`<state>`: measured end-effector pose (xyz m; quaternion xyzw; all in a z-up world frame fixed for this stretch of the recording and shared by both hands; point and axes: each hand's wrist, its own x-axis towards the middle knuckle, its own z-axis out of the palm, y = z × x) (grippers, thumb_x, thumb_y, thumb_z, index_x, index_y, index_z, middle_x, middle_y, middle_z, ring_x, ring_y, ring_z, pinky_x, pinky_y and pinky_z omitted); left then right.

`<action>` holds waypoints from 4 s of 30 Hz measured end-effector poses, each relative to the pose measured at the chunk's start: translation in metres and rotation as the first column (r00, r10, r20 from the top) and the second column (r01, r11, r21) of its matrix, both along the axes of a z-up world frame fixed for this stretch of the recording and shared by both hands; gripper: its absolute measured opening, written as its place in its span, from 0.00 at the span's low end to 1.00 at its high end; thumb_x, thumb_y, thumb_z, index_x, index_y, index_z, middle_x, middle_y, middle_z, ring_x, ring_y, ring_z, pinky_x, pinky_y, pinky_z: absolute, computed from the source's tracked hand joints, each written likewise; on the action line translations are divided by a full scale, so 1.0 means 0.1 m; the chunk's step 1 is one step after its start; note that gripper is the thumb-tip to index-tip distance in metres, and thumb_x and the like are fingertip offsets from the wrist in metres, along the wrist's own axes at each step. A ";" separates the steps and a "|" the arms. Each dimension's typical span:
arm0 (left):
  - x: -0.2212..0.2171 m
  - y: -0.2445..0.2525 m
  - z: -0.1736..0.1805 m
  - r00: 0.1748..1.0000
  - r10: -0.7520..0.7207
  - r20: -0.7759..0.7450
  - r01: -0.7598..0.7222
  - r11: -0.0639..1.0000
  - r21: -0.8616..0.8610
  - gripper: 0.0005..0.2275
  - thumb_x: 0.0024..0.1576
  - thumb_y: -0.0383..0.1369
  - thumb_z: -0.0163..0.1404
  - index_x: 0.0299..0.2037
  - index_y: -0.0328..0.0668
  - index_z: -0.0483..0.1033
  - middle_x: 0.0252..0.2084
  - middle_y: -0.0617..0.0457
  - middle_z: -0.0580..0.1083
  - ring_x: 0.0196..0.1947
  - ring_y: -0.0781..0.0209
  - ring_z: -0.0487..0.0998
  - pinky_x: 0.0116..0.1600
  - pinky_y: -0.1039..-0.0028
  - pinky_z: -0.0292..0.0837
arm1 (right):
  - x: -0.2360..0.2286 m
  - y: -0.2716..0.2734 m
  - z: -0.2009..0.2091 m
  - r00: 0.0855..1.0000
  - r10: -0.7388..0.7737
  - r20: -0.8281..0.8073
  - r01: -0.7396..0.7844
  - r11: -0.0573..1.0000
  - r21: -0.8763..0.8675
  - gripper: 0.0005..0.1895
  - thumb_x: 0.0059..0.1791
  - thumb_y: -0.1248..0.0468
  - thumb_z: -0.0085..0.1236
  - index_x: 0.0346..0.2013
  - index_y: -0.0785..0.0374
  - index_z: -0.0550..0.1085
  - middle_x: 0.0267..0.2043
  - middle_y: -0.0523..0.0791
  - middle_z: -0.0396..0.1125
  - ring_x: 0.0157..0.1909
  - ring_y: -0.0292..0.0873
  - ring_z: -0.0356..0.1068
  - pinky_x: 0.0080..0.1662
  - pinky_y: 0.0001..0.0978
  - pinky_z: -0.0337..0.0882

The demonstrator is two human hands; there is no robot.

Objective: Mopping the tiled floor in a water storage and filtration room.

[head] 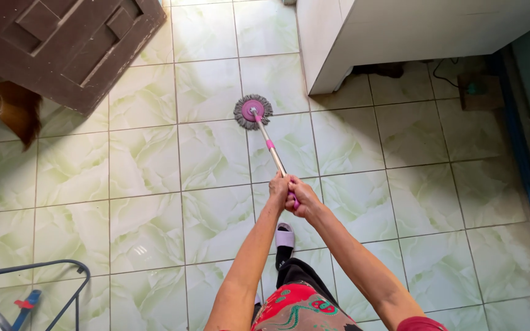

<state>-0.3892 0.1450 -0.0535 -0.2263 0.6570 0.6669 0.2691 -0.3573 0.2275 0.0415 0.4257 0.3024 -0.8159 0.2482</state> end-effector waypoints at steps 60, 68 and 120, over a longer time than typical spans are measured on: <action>0.33 0.75 -0.10 0.810 -0.582 -0.072 0.555 0.800 -0.227 0.14 0.57 0.38 0.49 0.45 0.32 0.73 0.31 0.36 0.77 0.30 0.46 0.78 0.36 0.57 0.72 | 0.80 0.56 -0.25 0.897 -0.442 0.012 0.442 0.897 -0.004 0.06 0.58 0.53 0.46 0.40 0.47 0.67 0.20 0.34 0.53 0.17 0.29 0.45 0.19 0.20 0.47; 1.22 0.14 0.36 0.742 -0.671 -0.014 0.653 0.726 -0.216 0.28 0.57 0.38 0.49 0.67 0.32 0.62 0.35 0.35 0.78 0.33 0.50 0.80 0.38 0.61 0.74 | 1.70 -0.16 0.15 0.843 -0.534 0.067 0.529 0.845 0.076 0.05 0.57 0.52 0.47 0.43 0.47 0.67 0.21 0.35 0.53 0.17 0.30 0.46 0.18 0.20 0.45; 1.26 0.74 -0.12 0.428 -0.900 -0.082 0.890 0.435 -0.139 0.29 0.60 0.38 0.53 0.69 0.33 0.61 0.34 0.46 0.80 0.34 0.58 0.80 0.41 0.62 0.75 | 1.78 0.04 0.11 0.570 -0.813 0.119 0.804 0.582 0.121 0.08 0.57 0.49 0.46 0.39 0.45 0.65 0.20 0.35 0.53 0.17 0.31 0.49 0.18 0.22 0.50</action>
